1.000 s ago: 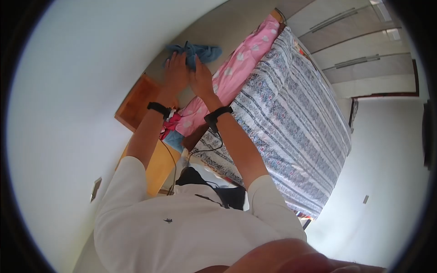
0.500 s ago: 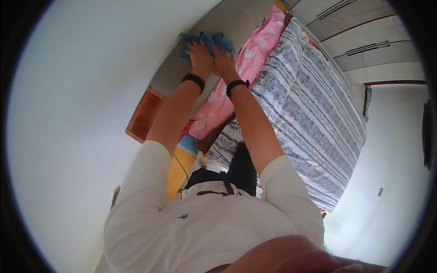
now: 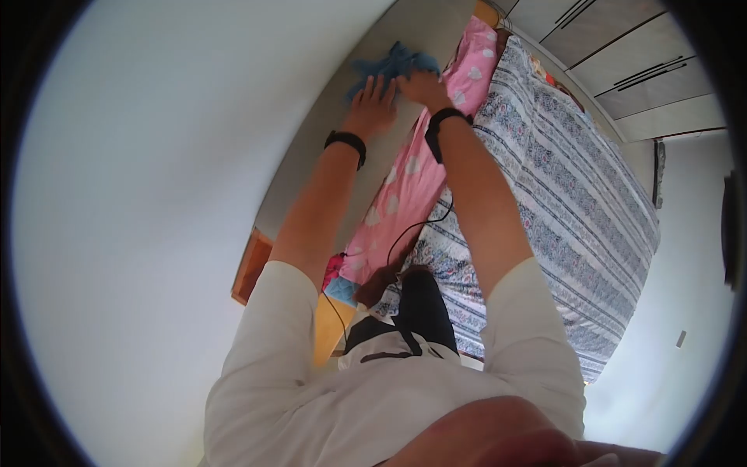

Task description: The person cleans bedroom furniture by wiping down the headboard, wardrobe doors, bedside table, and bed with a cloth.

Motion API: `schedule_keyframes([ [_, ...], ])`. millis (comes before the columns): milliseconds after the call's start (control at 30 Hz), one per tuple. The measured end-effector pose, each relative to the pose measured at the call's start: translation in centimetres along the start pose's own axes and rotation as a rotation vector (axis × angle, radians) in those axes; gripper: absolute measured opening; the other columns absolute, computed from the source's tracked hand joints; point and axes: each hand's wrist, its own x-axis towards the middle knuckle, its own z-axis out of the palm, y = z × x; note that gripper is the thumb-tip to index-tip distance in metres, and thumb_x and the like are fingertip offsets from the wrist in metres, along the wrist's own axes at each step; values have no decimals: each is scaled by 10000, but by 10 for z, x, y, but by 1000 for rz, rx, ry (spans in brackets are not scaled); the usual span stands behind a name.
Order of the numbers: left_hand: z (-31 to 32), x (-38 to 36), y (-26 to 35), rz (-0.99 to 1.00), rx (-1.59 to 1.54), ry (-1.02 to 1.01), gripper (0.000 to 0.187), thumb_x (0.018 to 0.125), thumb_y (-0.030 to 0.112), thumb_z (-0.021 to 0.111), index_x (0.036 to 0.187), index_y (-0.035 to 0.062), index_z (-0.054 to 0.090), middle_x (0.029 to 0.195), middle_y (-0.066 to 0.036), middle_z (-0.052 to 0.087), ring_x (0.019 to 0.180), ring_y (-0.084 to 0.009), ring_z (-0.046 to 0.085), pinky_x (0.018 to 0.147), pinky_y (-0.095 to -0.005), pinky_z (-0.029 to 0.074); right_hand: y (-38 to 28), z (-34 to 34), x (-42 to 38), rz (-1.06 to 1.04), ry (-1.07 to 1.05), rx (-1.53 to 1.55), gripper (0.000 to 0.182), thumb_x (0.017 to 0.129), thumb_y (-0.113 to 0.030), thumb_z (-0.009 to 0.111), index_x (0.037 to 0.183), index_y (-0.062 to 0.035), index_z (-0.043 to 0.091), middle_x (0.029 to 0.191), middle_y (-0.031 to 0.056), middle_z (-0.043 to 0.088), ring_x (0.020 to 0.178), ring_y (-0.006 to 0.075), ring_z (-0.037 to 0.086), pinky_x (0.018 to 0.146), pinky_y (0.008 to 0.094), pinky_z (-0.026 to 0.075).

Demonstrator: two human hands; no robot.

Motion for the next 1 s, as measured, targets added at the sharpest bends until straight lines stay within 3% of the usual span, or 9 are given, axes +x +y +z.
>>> schedule_keyframes([
  [267, -1, 174, 1, 84, 209, -259, 565, 942, 472, 278, 1440, 226, 174, 1511, -59, 107, 1392, -283, 80, 1087, -532, 102, 83, -13, 156, 136, 216, 230, 813, 791, -561, 469, 1380, -26, 302, 1346, 237, 390, 1270, 391, 336, 1046, 528, 221],
  [433, 24, 237, -2, -40, 118, 18, 596, 935, 505, 279, 1441, 206, 179, 1507, -62, 129, 1389, -264, 108, 1070, -558, 100, 104, -20, 254, -154, 371, 138, 816, 777, -528, 524, 1371, -13, 306, 1309, 241, 420, 1244, 400, 355, 1025, 537, 245],
  [500, 30, 244, -6, -40, 96, 24, 599, 934, 508, 283, 1441, 210, 175, 1505, -62, 135, 1390, -268, 99, 1069, -564, 88, 99, -7, 264, -261, 805, 100, 690, 774, -482, 517, 1329, -89, 407, 1267, 218, 474, 1174, 379, 439, 994, 500, 313],
  [533, 30, 248, -9, -41, 54, 82, 602, 932, 511, 287, 1442, 213, 170, 1503, -63, 142, 1390, -272, 90, 1068, -569, 76, 99, -8, 265, -246, 788, 129, 690, 774, -482, 517, 1329, -89, 407, 1267, 218, 474, 1174, 379, 439, 994, 500, 313],
  [600, 32, 254, -11, -32, 72, 85, 610, 930, 518, 283, 1442, 207, 167, 1504, -65, 134, 1391, -273, 78, 1070, -566, 67, 101, -41, 254, -151, 84, 477, 650, 870, -453, 462, 1364, -44, 354, 1433, 190, 282, 1321, 398, 217, 1106, 495, 96],
  [800, 34, 269, -21, 23, 31, 78, 590, 925, 482, 288, 1422, 172, 219, 1494, -109, 144, 1378, -300, 125, 1064, -572, 96, 88, -46, 241, -214, 207, 223, 587, 883, -393, 424, 1308, 12, 414, 1366, 234, 365, 1280, 368, 307, 1081, 491, 180],
  [867, 44, 273, -33, 179, 708, 29, 551, 920, 443, 298, 1391, 157, 296, 1483, -122, 185, 1356, -312, 193, 1057, -581, 115, 82, -73, 216, -193, 91, 298, 568, 879, -378, 424, 1301, 3, 426, 1321, 238, 415, 1236, 378, 365, 1055, 482, 236],
  [933, 23, 271, -14, 91, 477, -57, 540, 915, 440, 305, 1379, 164, 324, 1463, -133, 235, 1338, -320, 232, 1050, -582, 135, 71, -79, 186, -211, -13, 358, 550, 876, -363, 424, 1294, -6, 437, 1276, 241, 466, 1191, 388, 423, 1029, 472, 292],
  [1000, 10, 246, -2, 1, 258, -146, 531, 909, 437, 311, 1367, 171, 351, 1444, -145, 285, 1321, -329, 272, 1043, -582, 156, 58, -60, 162, -342, 201, 349, 526, 863, -367, 431, 1267, -33, 477, 1174, 226, 550, 1076, 408, 513, 947, 459, 387],
])
